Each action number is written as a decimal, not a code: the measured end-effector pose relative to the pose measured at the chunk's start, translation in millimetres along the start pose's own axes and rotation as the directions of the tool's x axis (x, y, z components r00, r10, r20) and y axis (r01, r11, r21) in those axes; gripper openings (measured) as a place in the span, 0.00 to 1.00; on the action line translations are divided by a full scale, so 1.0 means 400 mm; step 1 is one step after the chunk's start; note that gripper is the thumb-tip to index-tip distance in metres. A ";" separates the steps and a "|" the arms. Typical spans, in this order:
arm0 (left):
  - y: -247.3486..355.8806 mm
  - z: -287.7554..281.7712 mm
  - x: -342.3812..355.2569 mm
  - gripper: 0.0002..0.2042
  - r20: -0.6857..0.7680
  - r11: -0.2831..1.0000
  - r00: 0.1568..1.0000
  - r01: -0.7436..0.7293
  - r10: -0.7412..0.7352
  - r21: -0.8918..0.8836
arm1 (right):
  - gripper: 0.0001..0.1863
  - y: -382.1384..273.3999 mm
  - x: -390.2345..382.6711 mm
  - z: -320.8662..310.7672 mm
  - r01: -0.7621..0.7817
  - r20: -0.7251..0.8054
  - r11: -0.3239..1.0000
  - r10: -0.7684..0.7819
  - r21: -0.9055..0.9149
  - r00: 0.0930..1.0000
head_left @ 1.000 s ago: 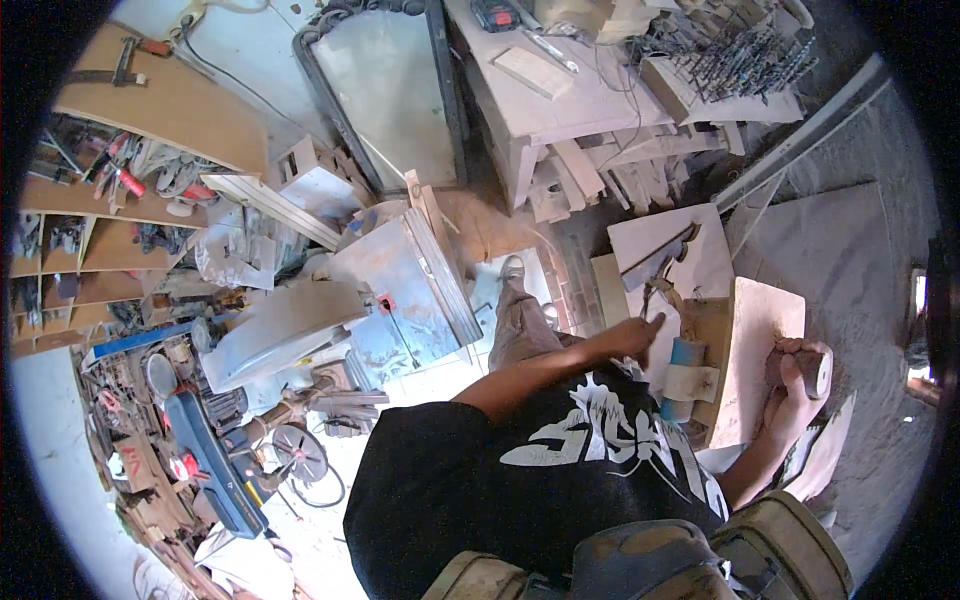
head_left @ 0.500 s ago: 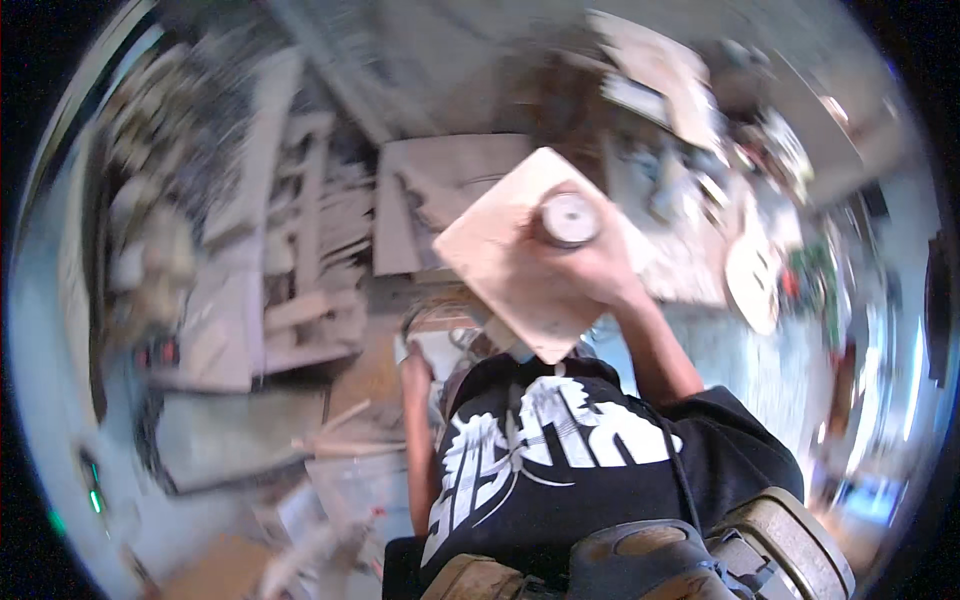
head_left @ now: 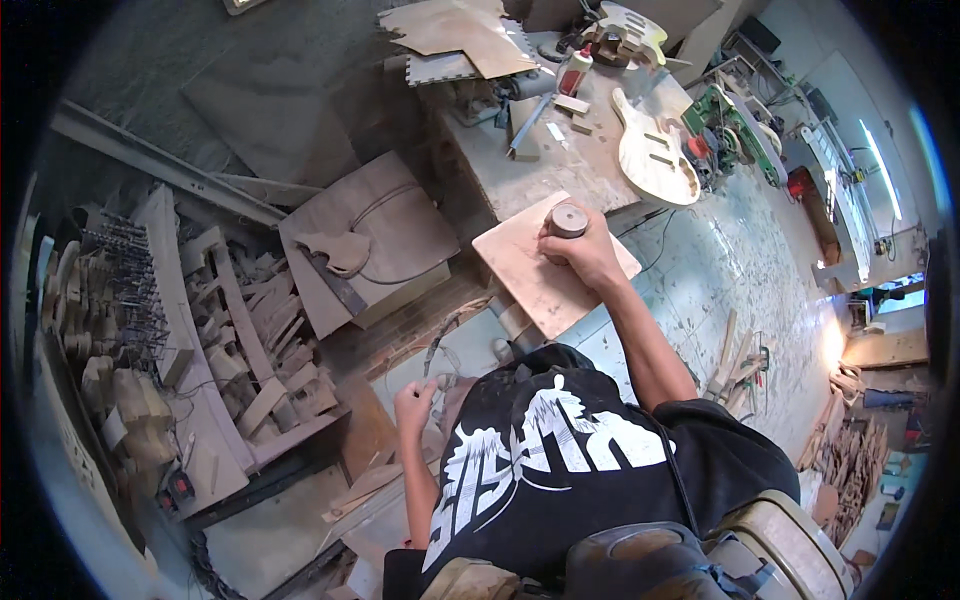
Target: The person holds a guitar body by hand and moves its edges against a belt sander. The person then holds the guitar body up at several angles and uses a cylindrical sander on the internal and curved sections.
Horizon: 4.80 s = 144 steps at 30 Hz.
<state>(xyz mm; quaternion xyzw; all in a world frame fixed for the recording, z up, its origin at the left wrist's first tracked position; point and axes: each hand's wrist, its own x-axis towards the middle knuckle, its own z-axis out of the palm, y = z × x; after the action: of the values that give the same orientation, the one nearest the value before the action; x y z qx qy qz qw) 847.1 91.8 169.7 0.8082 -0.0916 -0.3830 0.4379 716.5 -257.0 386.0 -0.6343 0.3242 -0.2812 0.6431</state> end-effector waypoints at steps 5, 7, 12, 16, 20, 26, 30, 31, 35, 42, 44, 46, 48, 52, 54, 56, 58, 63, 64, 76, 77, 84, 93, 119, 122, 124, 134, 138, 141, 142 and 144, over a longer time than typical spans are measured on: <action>-0.036 0.112 -0.024 0.24 0.019 0.974 0.989 -0.147 0.146 0.170 | 0.14 0.076 0.067 -0.165 0.023 -0.037 0.999 -0.023 0.022 0.999; 0.025 0.146 -0.003 0.24 -0.015 0.968 0.984 -0.172 0.178 0.183 | 0.14 0.048 0.168 -0.230 0.012 -0.058 0.995 -0.006 0.101 0.998; 0.083 0.257 -0.087 0.23 -0.055 0.936 0.977 -0.179 0.204 0.302 | 0.14 0.213 0.332 -0.378 0.068 -0.004 0.997 -0.068 0.036 0.998; 0.160 0.358 -0.145 0.22 -0.100 0.966 0.989 -0.083 0.110 0.244 | 0.14 0.293 0.434 -0.462 0.081 0.012 0.997 -0.081 0.020 0.997; 0.233 0.451 -0.141 0.23 -0.130 0.944 0.977 -0.126 0.172 0.305 | 0.15 0.282 0.548 -0.487 0.008 0.047 0.994 -0.013 0.109 0.999; 0.226 0.557 -0.151 0.24 -0.039 0.937 0.989 -0.121 0.141 0.328 | 0.18 0.354 0.614 -0.575 0.093 0.107 0.996 -0.092 -0.004 0.990; 0.259 0.583 -0.126 0.22 0.029 0.941 0.995 -0.099 0.094 0.325 | 0.21 0.325 0.667 -0.618 0.027 0.199 0.997 -0.012 -0.071 0.980; 0.264 0.584 -0.126 0.20 0.062 0.938 0.996 -0.077 0.059 0.338 | 0.21 0.335 0.665 -0.623 0.021 0.188 0.998 -0.008 -0.066 0.982; 0.256 0.585 -0.109 0.21 0.046 0.948 0.998 -0.043 0.030 0.314 | 0.25 0.362 0.693 -0.613 0.184 0.171 0.966 -0.154 -0.180 0.973; 0.278 0.603 -0.191 0.20 0.017 0.964 1.000 -0.018 0.014 0.267 | 0.19 0.238 0.633 -0.527 0.263 0.301 0.879 -0.146 -0.397 0.942; 0.286 0.606 -0.214 0.20 0.039 0.975 0.996 0.071 -0.081 0.208 | 0.12 0.184 0.634 -0.508 0.288 0.311 0.851 -0.156 -0.440 0.937; 0.266 0.603 -0.239 0.18 0.101 0.988 0.993 0.043 -0.059 0.149 | 0.09 0.148 0.647 -0.457 0.248 0.401 0.804 -0.014 -0.540 0.916; 0.280 0.622 -0.239 0.18 0.116 0.995 0.993 0.012 -0.023 0.096 | 0.08 0.161 0.691 -0.409 0.253 0.500 0.675 0.199 -0.694 0.843; 0.301 0.643 -0.248 0.17 0.072 0.999 0.997 0.010 -0.013 0.043 | 0.09 0.193 0.734 -0.294 0.303 0.564 0.623 0.274 -0.721 0.779; 0.299 0.647 -0.252 0.17 0.058 0.999 0.998 0.020 -0.021 0.033 | 0.09 0.245 0.763 -0.249 0.351 0.622 0.611 0.309 -0.710 0.719; 0.315 0.643 -0.241 0.17 0.042 0.999 0.999 0.024 -0.025 0.027 | 0.12 0.300 0.819 -0.189 0.433 0.629 0.473 0.423 -0.767 0.652; 0.335 0.632 -0.251 0.18 0.065 0.997 0.998 -0.022 0.018 0.076 | 0.13 0.408 0.821 -0.103 0.561 0.692 0.405 0.401 -0.722 0.601; 0.354 0.640 -0.243 0.18 -0.013 0.998 0.999 -0.034 0.034 0.061 | 0.15 0.419 0.804 -0.092 0.498 0.720 0.523 0.447 -0.691 0.531; 0.372 0.639 -0.239 0.18 -0.033 0.998 0.999 -0.035 0.036 0.044 | 0.14 0.393 0.806 -0.118 0.498 0.714 0.513 0.468 -0.699 0.521; 0.352 0.675 -0.216 0.17 0.109 0.990 0.988 -0.118 0.109 0.080 | 0.23 0.213 0.752 -0.536 0.128 0.480 0.876 0.127 -0.464 0.868; 0.359 0.672 -0.214 0.17 0.133 0.987 0.984 -0.134 0.121 0.093 | 0.22 0.234 0.746 -0.589 0.020 0.467 0.967 0.105 -0.254 0.878; 0.375 0.636 -0.200 0.17 0.276 0.981 0.961 -0.081 0.030 0.176 | 0.28 0.292 0.664 -0.693 0.082 0.246 0.955 -0.010 -0.285 0.969; 0.390 0.657 -0.153 0.12 0.480 0.924 0.874 0.240 -0.072 -0.298 | 0.12 0.337 0.355 -0.816 -0.133 -0.510 0.982 0.045 -0.137 0.859; 0.345 0.438 0.092 0.14 0.498 0.734 0.852 0.441 -0.161 -0.517 | 0.12 0.677 -0.618 -1.063 -0.006 -0.538 0.602 0.718 0.798 0.443; 0.370 0.450 0.122 0.14 0.308 0.869 0.936 0.291 -0.172 -0.400 | 0.20 0.656 -0.648 -1.265 -0.102 -0.474 0.561 0.772 0.822 0.425; 0.339 0.420 0.130 0.14 0.221 0.893 0.960 0.248 -0.173 -0.377 | 0.20 0.597 -0.603 -1.299 -0.091 -0.572 0.622 0.761 0.778 0.306; 0.217 0.426 0.219 0.16 -0.249 0.942 0.969 0.076 0.008 0.326 | 0.18 0.448 -0.794 -2.137 0.161 -0.834 0.821 0.520 0.548 0.185; 0.225 0.531 0.189 0.16 -0.297 0.917 0.953 0.063 0.061 0.393 | 0.18 0.200 -0.948 -2.352 0.068 -0.992 0.990 0.124 0.125 0.012; 0.167 0.607 0.223 0.17 -0.244 0.932 0.970 0.083 0.006 0.353 | 0.18 0.054 -1.025 -2.389 -0.088 -0.979 0.976 -0.202 -0.198 -0.033; 0.129 0.571 0.217 0.17 -0.312 0.942 0.950 0.119 -0.016 0.314 | 0.19 0.057 -0.953 -2.346 -0.055 -0.991 0.989 -0.136 -0.135 -0.009; 0.086 0.516 0.214 0.17 -0.389 0.931 0.920 0.170 -0.033 0.324 | 0.20 0.004 -0.841 -2.230 -0.002 -1.000 1.000 -0.012 -0.012 0.011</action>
<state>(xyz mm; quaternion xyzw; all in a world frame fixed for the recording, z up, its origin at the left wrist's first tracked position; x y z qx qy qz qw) 768.2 -101.9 83.7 0.9353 -0.0298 -0.2203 0.2752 -186.3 -561.9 418.0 -0.2574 0.6821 -0.6465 0.2250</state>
